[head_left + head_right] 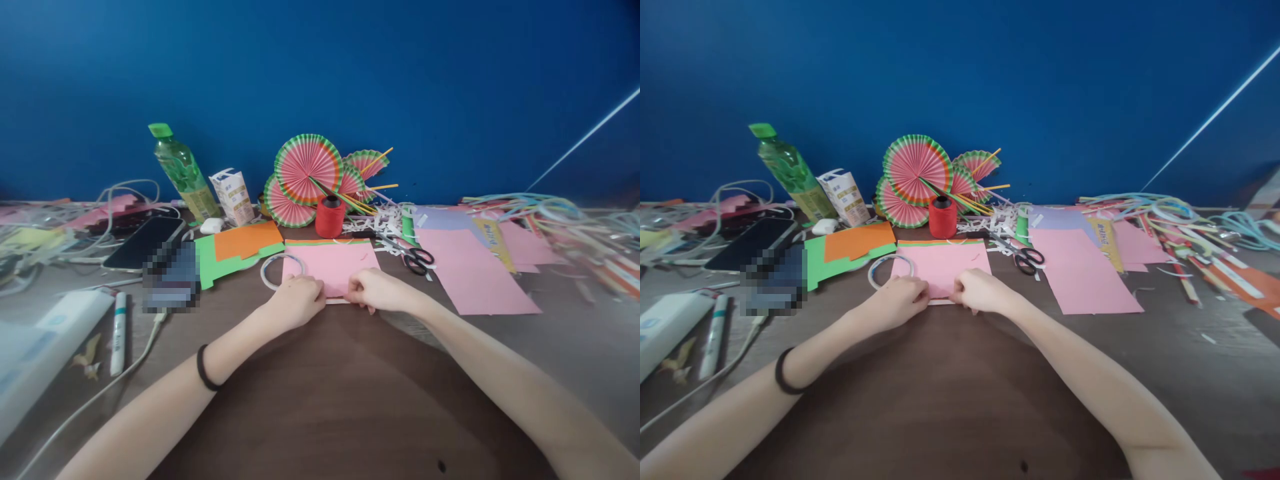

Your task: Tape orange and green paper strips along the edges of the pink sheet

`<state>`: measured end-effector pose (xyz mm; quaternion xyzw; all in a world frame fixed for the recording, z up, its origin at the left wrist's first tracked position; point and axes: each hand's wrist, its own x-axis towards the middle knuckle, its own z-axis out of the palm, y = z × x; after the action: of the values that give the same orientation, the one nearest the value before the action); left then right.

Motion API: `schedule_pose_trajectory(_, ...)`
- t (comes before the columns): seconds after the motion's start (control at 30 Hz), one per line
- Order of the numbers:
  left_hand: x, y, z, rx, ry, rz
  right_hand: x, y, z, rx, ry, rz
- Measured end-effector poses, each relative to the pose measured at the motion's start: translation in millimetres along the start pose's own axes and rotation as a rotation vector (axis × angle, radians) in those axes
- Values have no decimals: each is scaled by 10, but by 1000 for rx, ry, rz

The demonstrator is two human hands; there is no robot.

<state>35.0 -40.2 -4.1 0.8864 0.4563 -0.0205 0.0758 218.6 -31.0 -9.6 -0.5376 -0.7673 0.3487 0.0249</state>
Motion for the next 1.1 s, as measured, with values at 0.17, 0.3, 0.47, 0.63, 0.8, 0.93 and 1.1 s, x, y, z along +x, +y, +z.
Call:
schedule_pose_trajectory(0.17,-4,-12,-8,24,-20,20,-9,6,-14,17,-11,-8)
schedule_pose_trajectory(0.3,-16,-38,-17,-3,-29,64,-15,9,-18,17,-14,-29)
schedule_pose_trajectory(0.47,-17,-63,-31,-68,-48,65,-13,-2,-18,2,-25,-26)
schedule_pose_trajectory(0.63,-4,-46,-9,-23,-35,21,-21,-31,-22,-10,-21,-22)
schedule_pose_trajectory(0.8,5,-13,10,14,-30,-6,-20,-43,-19,-20,-13,-33)
schedule_pose_trajectory(0.93,6,5,12,8,-30,-16,-17,-41,-16,-20,-12,-34)
schedule_pose_trajectory(1.1,9,16,37,30,-12,-22,0,-32,0,-44,-19,-17)
